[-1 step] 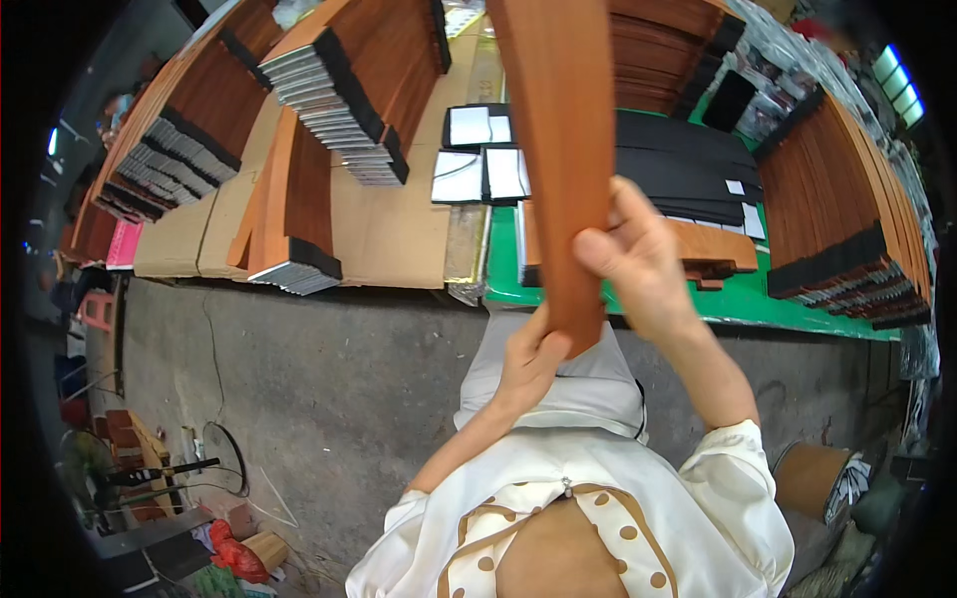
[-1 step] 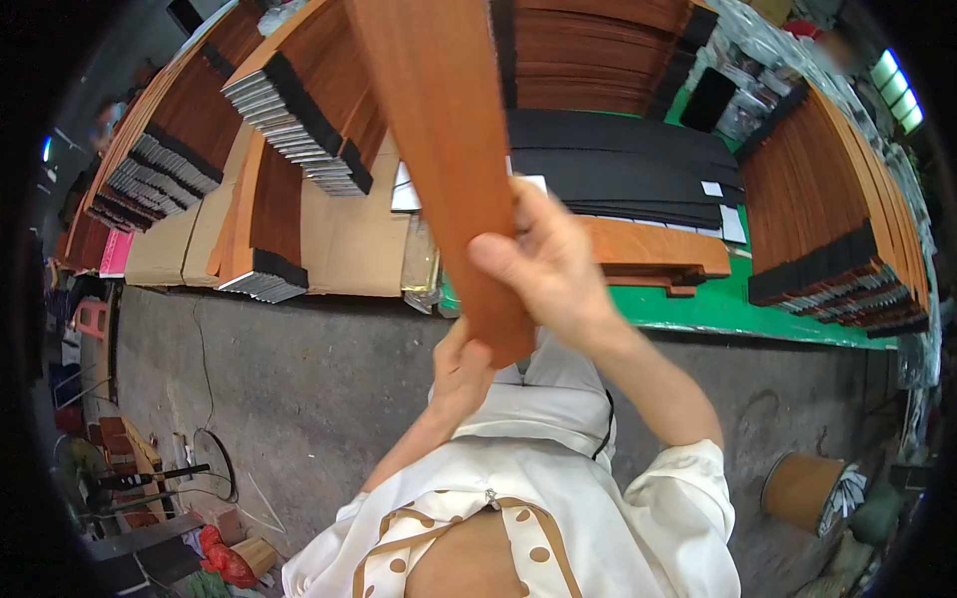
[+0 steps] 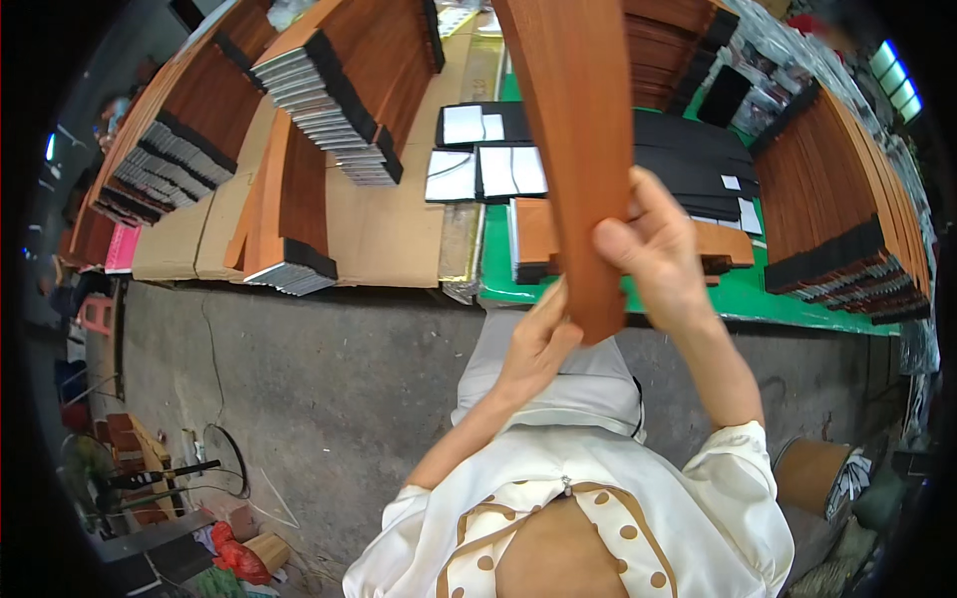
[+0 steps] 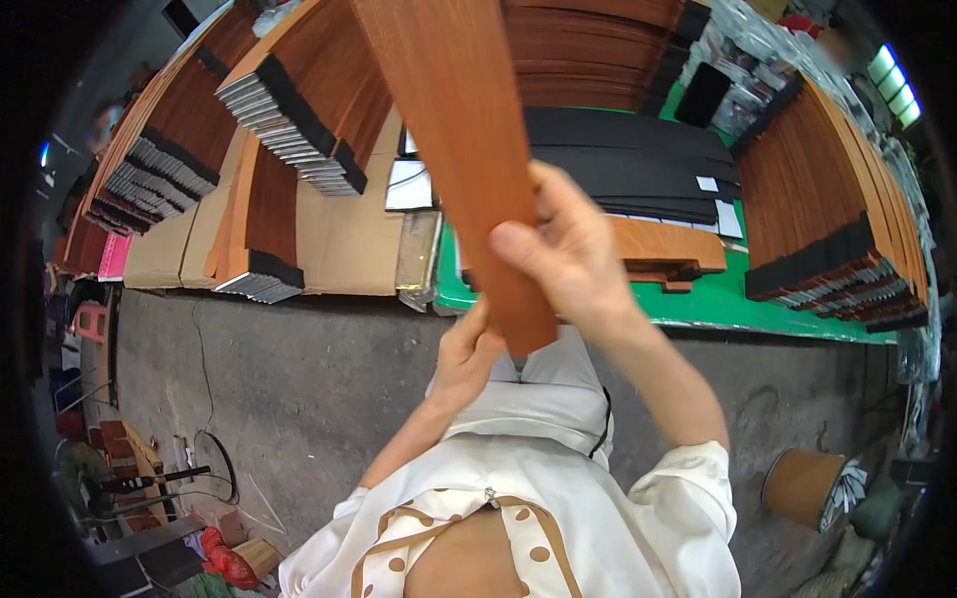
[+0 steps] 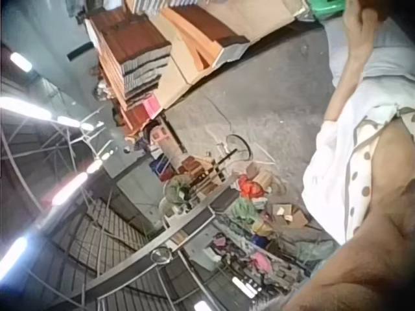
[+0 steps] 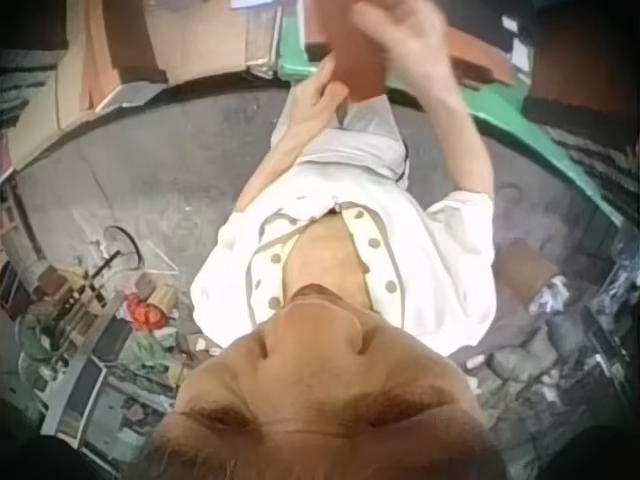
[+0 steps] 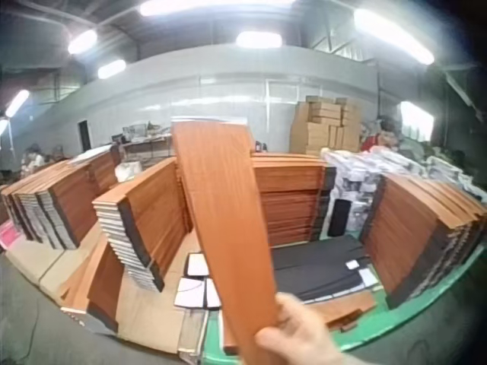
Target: The recorder applies black adhesive strips or end-caps to wooden slats at a workstation.
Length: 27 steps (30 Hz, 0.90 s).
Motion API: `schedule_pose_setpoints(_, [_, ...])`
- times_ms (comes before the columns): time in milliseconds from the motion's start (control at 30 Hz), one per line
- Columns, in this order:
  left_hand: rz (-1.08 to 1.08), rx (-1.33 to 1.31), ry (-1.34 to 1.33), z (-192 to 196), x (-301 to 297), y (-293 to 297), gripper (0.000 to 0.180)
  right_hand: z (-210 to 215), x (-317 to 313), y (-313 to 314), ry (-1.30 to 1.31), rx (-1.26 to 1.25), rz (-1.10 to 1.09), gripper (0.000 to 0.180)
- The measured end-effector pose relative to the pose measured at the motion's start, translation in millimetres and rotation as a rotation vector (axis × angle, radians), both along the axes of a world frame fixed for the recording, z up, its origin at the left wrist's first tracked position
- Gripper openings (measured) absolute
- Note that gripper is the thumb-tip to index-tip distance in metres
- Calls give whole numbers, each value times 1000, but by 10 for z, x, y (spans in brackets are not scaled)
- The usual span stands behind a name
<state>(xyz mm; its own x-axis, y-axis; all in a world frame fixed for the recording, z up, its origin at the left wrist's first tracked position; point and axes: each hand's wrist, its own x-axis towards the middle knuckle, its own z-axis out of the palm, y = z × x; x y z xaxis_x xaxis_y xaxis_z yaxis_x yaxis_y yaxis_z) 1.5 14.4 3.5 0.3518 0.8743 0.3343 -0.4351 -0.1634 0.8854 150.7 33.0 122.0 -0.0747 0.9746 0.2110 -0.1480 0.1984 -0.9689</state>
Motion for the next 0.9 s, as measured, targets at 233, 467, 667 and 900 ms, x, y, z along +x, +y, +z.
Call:
schedule_pose_setpoints(233, [600, 254, 351, 366, -167, 435, 46, 40, 1492, -309, -849, 191, -286, 32])
schedule_pose_setpoints(467, [400, 344, 748, 352, -138, 647, 43, -301, 1641, -254, -1293, 386, -236, 29])
schedule_pose_setpoints(667, [424, 408, 720, 237, -81, 704, 29, -425, 1713, -202, -1282, 371, -233, 30])
schedule_pose_setpoints(900, [246, 450, 666, 316, -203, 854, 35, -174, 1720, -110, -1122, 165, -152, 44])
